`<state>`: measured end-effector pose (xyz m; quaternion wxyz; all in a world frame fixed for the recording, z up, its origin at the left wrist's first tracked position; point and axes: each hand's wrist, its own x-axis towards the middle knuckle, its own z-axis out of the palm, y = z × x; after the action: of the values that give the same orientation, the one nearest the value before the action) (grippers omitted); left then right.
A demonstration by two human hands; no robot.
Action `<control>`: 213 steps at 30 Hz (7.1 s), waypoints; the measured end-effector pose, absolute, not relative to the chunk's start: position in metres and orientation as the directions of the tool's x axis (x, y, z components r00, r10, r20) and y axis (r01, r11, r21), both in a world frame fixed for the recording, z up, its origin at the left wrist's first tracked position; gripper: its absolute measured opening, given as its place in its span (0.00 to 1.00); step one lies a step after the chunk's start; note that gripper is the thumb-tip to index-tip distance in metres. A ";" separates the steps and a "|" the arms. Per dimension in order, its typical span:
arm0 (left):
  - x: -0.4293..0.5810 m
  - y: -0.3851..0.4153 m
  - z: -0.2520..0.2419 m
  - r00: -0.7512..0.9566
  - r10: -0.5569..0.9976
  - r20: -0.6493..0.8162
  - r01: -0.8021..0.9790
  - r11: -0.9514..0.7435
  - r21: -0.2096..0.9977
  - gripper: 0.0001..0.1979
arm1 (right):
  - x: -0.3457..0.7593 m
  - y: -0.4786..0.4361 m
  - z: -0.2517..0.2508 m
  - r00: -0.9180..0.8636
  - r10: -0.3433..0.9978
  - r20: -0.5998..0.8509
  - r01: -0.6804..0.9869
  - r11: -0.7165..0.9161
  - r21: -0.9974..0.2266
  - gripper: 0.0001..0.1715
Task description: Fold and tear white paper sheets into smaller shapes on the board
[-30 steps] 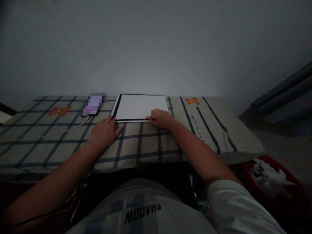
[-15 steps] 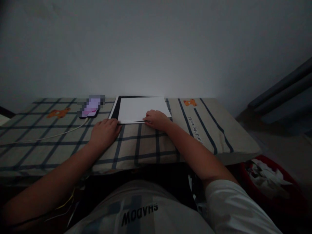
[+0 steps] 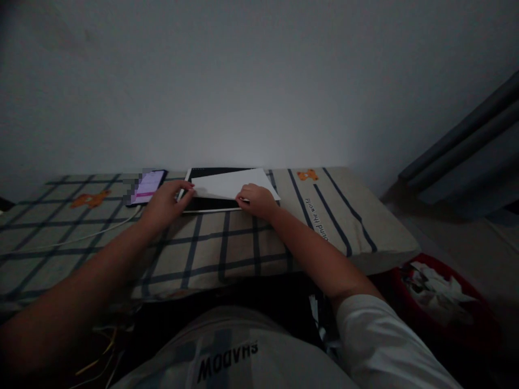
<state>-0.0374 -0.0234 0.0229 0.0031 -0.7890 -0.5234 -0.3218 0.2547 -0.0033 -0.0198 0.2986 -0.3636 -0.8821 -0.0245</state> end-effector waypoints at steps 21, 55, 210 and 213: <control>0.004 0.016 -0.009 0.291 0.618 0.730 0.522 -0.742 0.421 0.11 | 0.191 0.014 -0.002 -0.314 0.908 0.279 0.135 0.333 -0.933 0.24; 0.006 0.013 -0.007 0.274 0.725 0.631 0.529 -0.662 0.531 0.08 | 0.200 0.020 -0.009 -0.224 0.863 0.453 0.197 0.495 -0.846 0.16; -0.021 0.020 0.004 0.307 0.700 0.645 0.836 -0.522 0.170 0.07 | 0.214 0.006 0.008 -0.563 0.677 0.473 0.742 0.666 -0.070 0.11; -0.024 0.021 0.006 0.252 0.692 0.676 0.851 -0.492 0.186 0.06 | 0.217 0.006 0.009 -0.547 0.691 0.473 0.756 0.650 -0.075 0.11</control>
<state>-0.0244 0.0212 0.0061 0.1090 -0.7837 -0.4922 -0.3629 0.2168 0.0062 0.0094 0.2373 -0.4127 -0.8767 -0.0691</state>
